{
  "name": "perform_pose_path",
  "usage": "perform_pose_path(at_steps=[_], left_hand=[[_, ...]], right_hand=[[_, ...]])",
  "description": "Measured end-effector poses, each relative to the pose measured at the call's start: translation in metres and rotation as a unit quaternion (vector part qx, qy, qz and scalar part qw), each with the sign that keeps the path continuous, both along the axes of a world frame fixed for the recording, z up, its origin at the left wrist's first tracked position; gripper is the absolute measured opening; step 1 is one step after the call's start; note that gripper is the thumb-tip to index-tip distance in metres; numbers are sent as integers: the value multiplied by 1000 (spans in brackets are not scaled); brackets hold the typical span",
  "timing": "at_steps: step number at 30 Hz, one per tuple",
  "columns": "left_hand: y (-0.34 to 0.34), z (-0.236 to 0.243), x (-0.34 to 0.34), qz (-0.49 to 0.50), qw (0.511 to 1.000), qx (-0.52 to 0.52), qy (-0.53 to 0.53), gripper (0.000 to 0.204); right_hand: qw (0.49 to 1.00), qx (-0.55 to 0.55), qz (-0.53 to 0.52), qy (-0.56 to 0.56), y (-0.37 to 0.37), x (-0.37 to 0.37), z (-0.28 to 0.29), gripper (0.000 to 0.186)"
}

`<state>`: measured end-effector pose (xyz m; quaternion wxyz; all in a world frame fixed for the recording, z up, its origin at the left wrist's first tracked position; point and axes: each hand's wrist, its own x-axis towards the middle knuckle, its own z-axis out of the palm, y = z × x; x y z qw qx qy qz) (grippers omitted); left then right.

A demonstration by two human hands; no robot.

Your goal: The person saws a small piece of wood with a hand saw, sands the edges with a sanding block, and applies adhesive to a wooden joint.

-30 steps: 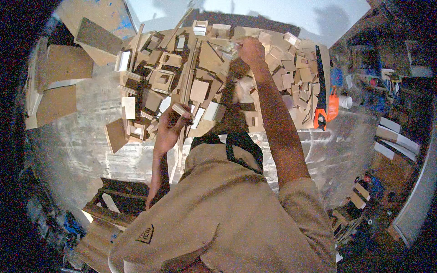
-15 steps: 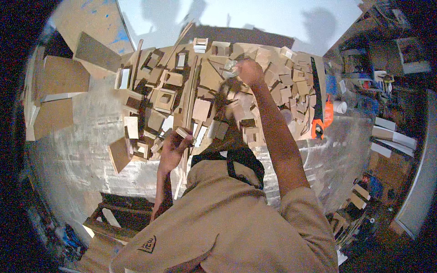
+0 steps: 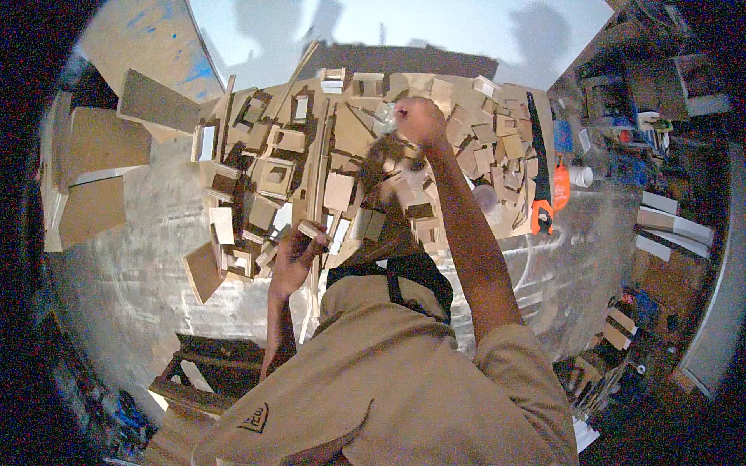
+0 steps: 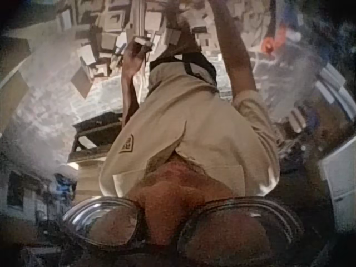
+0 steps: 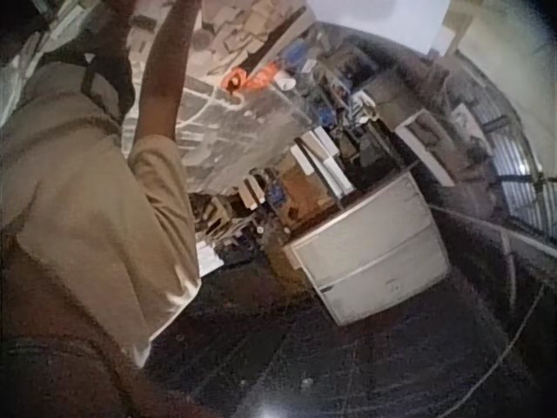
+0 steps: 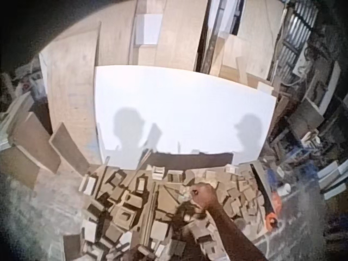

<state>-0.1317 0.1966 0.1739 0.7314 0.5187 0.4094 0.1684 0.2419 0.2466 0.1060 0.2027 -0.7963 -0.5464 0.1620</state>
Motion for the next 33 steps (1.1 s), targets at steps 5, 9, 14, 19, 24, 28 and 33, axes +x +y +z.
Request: perform_pose_path(at_steps=[5,9,14,19,24,28,33], left_hand=[[-6,8,-2,-6,999,-30,18,20],[-16,7,0,14,999,-26,12,21],[-20,9,1,20,999,-13,23,27],[-18,10,1,0,999,29,25,19],[-20,9,2,-9,997,56,45,22],[-25,13,4,11,997,65,47,29],[-28,23,2,47,994,84,54,46]], right_hand=[[991,1,46,-127,1,-9,-10,15],[994,-26,32,-102,-3,-10,-30,16],[999,-2,6,-49,-7,-11,-35,16],[999,34,-27,-9,-16,-10,-41,17],[997,59,-45,14,-21,-13,-44,18],[994,79,-69,35,-24,-12,-46,16],[986,113,-108,61,-27,-22,-37,14]])
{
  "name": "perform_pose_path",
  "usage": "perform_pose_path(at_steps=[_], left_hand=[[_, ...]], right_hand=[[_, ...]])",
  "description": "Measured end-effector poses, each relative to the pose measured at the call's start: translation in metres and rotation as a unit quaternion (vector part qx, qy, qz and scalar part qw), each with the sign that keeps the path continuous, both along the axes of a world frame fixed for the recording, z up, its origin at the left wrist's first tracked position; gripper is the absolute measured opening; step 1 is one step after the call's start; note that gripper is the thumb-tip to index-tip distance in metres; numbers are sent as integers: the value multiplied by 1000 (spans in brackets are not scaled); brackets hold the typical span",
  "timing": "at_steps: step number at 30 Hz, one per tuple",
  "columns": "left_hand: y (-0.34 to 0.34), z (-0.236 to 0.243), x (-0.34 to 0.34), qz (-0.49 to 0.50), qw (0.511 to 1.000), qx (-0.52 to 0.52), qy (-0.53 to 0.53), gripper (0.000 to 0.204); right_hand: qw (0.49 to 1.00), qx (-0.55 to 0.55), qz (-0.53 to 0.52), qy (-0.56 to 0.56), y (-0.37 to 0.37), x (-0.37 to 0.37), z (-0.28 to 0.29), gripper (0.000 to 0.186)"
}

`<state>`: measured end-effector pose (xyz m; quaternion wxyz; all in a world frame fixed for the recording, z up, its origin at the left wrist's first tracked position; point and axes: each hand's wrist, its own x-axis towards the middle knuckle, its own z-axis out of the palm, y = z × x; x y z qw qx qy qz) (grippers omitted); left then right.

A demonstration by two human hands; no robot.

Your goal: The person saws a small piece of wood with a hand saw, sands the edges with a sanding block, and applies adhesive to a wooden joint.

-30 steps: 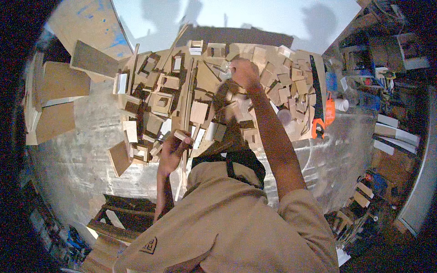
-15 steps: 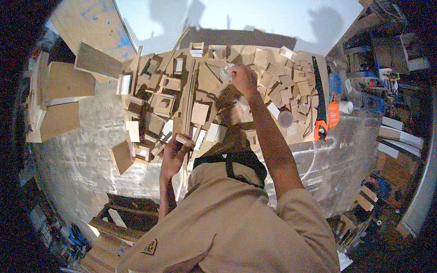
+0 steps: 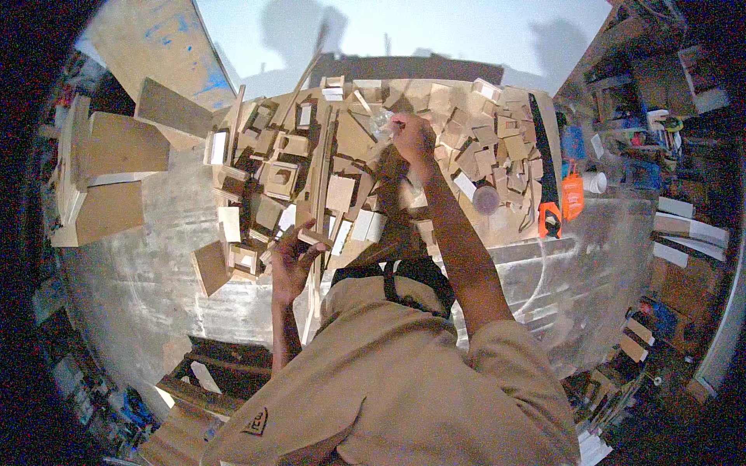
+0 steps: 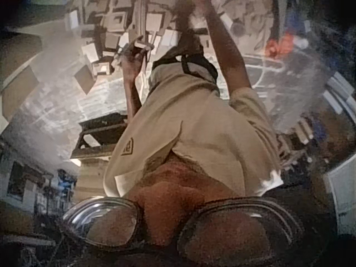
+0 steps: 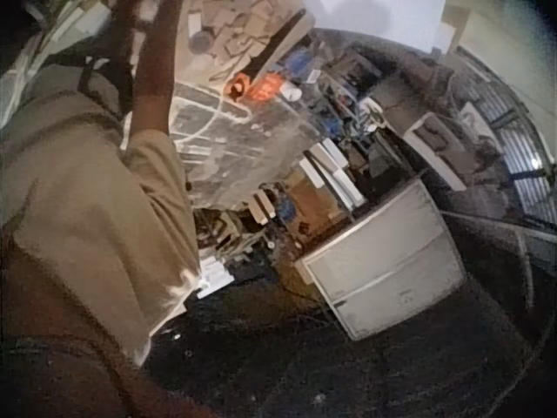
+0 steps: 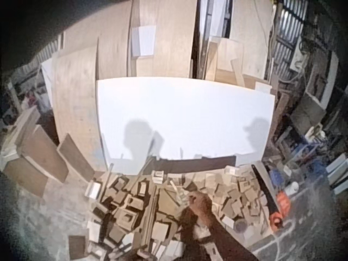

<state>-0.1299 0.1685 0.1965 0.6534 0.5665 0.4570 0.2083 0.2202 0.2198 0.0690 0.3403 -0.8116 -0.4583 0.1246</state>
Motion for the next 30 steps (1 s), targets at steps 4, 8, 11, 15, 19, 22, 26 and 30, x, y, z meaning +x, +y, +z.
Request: perform_pose_path(at_steps=[4,8,11,15,19,22,26,30], left_hand=[[-5,3,1,15,999,-6,-39,51],[-4,22,8,-3,999,-13,-40,51],[-3,40,24,-8,997,-18,-69,51],[-4,58,46,-42,984,-18,-169,52],[-10,83,68,-69,960,-113,-247,52],[-11,96,83,-92,946,-110,-290,50],[-9,106,96,-107,970,-6,-216,38],[-16,123,110,-88,961,261,-9,29]], right_hand=[[991,104,-9,86,-13,7,12,18],[901,125,-24,415,-36,-6,66,21],[859,205,18,470,-64,-23,109,18],[856,222,65,462,-100,-43,167,22],[855,225,93,458,-128,-47,201,22],[854,242,83,452,-141,-43,215,24],[835,275,60,473,-154,-31,214,27],[821,286,20,493,-165,-21,204,26]])
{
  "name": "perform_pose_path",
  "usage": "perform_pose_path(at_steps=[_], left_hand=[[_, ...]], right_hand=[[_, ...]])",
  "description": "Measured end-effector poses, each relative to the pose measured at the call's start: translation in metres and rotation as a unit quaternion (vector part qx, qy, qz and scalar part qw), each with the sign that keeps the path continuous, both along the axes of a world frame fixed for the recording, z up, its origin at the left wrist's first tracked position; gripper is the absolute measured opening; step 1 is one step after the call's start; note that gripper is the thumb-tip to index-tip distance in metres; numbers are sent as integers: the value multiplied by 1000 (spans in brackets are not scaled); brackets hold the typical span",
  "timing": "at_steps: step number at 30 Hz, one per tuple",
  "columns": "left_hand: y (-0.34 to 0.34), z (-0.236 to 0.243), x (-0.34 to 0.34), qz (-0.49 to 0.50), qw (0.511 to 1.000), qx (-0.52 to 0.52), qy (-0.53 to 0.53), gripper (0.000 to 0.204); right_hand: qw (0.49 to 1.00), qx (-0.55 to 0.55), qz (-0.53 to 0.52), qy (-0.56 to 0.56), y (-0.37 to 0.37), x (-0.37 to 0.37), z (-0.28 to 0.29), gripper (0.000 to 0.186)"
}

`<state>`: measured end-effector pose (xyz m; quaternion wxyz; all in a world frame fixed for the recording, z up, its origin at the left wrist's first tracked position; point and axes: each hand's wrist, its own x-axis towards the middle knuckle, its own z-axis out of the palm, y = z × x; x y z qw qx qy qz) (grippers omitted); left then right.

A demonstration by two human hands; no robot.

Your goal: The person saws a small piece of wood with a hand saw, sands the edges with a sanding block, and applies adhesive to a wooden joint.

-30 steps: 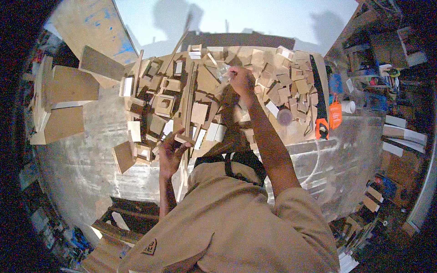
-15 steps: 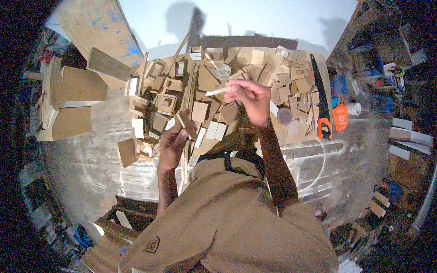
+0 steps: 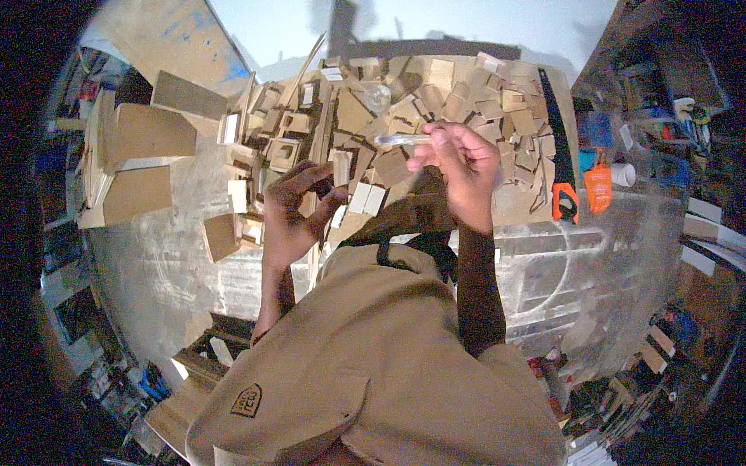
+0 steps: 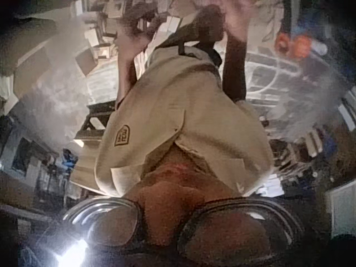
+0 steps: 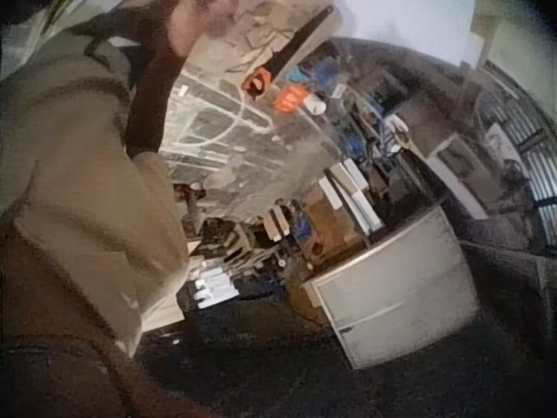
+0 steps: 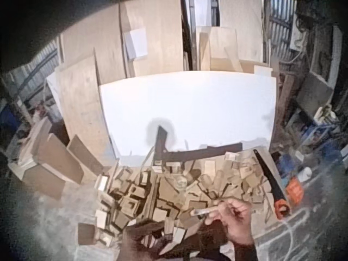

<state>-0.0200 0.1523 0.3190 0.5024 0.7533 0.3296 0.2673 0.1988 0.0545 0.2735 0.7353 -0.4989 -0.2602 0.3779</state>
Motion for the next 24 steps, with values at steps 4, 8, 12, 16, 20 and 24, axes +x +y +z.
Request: perform_pose_path(at_steps=[4,8,12,16,20,24], left_hand=[[-12,19,13,33,997,48,53,21],[-22,17,18,31,999,-13,4,35],[-26,15,27,0,978,-182,-101,46],[-31,12,30,-25,955,-251,-154,45],[-38,12,36,-22,951,-259,-168,44],[-47,9,38,-23,940,-303,-155,40]], right_hand=[[999,13,-12,47,-14,4,-16,25],[994,49,16,100,-23,6,-16,25],[992,77,11,96,-32,6,-4,24],[994,94,23,45,-45,17,7,24],[998,57,-9,28,-62,32,9,25],[998,53,-38,3,-77,42,4,26]])
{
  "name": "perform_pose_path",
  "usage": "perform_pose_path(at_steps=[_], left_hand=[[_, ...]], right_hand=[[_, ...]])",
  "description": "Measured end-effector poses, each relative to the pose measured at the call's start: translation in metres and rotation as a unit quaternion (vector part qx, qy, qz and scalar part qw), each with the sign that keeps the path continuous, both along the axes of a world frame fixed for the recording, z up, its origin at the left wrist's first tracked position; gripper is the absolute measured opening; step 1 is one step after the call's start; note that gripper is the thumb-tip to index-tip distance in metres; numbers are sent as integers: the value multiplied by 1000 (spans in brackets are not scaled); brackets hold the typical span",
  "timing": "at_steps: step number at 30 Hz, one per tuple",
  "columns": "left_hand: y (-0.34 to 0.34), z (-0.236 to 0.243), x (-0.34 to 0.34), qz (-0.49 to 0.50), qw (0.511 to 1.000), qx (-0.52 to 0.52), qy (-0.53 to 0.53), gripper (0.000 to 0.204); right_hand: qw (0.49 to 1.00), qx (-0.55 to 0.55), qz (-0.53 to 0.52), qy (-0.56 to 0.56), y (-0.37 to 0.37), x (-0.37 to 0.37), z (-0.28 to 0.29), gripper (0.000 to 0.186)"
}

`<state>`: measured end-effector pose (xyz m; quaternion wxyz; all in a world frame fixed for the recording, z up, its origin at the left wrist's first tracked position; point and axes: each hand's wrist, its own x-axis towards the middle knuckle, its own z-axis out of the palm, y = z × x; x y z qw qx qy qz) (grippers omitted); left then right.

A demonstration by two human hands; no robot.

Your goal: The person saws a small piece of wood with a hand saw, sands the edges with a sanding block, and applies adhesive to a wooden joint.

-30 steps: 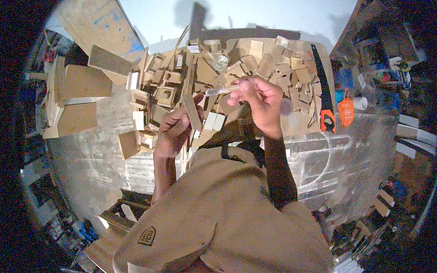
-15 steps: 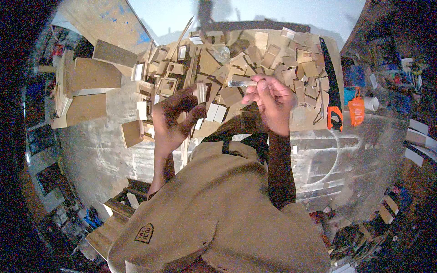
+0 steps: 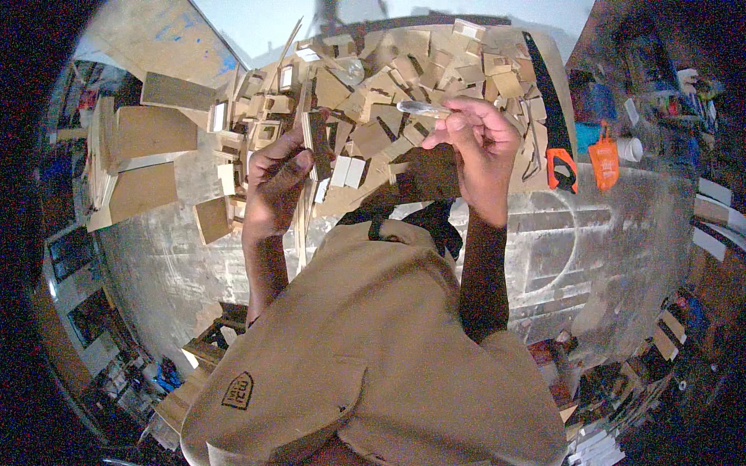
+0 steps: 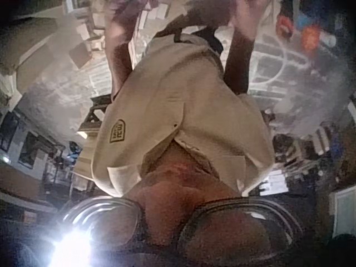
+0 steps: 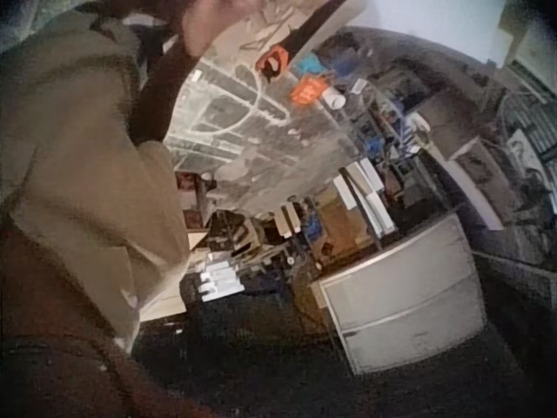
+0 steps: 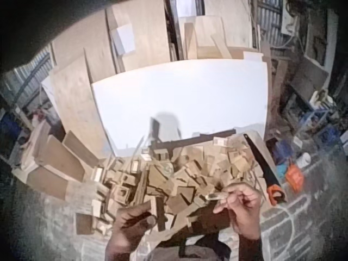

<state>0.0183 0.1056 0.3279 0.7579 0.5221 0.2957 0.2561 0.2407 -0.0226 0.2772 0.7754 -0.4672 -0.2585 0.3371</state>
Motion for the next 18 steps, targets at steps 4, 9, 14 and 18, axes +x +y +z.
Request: perform_pose_path(at_steps=[4,9,14,18], left_hand=[[-6,-4,0,-37,999,-6,10,43],[-10,-5,5,-27,996,-76,-45,37],[-11,-6,4,-89,977,-156,-115,37],[-22,8,11,-73,981,-146,-105,37]], right_hand=[[1000,-12,-13,-13,-13,4,-1,28],[999,-35,-8,-37,-19,3,2,23],[996,18,15,-86,-16,-10,22,16],[985,4,17,-173,-9,-13,39,16]])
